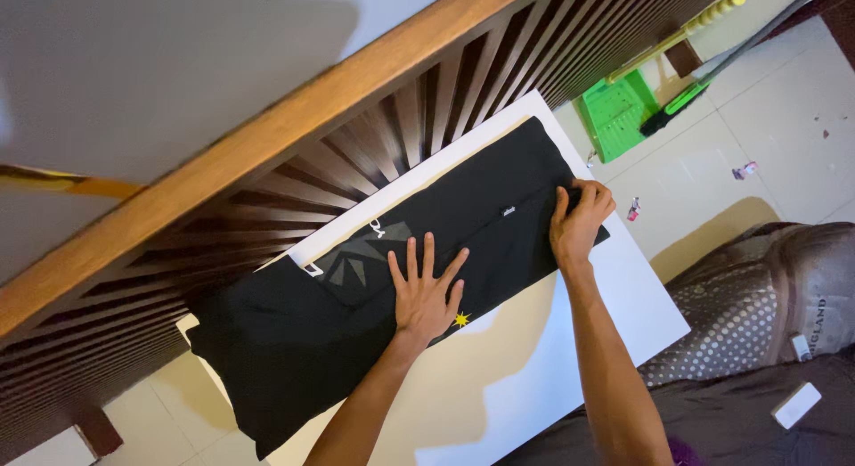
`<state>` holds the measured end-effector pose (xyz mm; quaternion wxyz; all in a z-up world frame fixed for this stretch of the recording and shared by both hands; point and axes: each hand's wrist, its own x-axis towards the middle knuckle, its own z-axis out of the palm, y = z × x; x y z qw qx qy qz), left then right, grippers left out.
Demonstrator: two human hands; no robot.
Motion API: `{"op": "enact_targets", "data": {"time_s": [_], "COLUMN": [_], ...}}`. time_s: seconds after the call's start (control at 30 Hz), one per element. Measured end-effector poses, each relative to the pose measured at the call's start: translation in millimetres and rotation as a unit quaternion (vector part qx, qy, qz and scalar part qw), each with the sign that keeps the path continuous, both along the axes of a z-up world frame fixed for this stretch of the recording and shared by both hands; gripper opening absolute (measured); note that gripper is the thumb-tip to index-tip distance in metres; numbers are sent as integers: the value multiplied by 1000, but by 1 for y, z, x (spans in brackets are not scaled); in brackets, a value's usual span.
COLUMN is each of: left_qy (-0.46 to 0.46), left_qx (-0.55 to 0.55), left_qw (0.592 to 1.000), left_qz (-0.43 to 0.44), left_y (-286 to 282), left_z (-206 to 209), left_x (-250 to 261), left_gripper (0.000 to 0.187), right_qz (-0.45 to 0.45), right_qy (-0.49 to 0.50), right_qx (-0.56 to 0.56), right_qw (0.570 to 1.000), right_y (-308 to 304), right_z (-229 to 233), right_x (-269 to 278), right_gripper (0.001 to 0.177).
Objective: The person folds a black t-shirt on a white table and then places it on a shelf inside a closet.
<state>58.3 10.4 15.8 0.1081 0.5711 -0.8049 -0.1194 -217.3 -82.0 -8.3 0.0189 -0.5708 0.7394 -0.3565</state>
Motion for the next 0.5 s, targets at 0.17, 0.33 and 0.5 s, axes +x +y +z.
{"op": "enact_targets", "data": {"time_s": [0.17, 0.33, 0.5], "left_qy": [3, -10, -9], "left_qx": [6, 1, 1], "left_qw": [1000, 1000, 1000], "left_qz": [-2, 1, 4], "left_y": [-5, -2, -3], "left_z": [3, -1, -2], "left_x": [-2, -2, -4], "left_gripper": [62, 63, 65], "right_qz": [-11, -30, 13], "right_qy": [-9, -21, 99], "right_qx": [-34, -15, -30], "right_qw": [999, 999, 995], "right_y": [-7, -11, -3], "right_z": [1, 13, 23], "right_x": [-4, -10, 5], "right_gripper": [19, 18, 32]}}
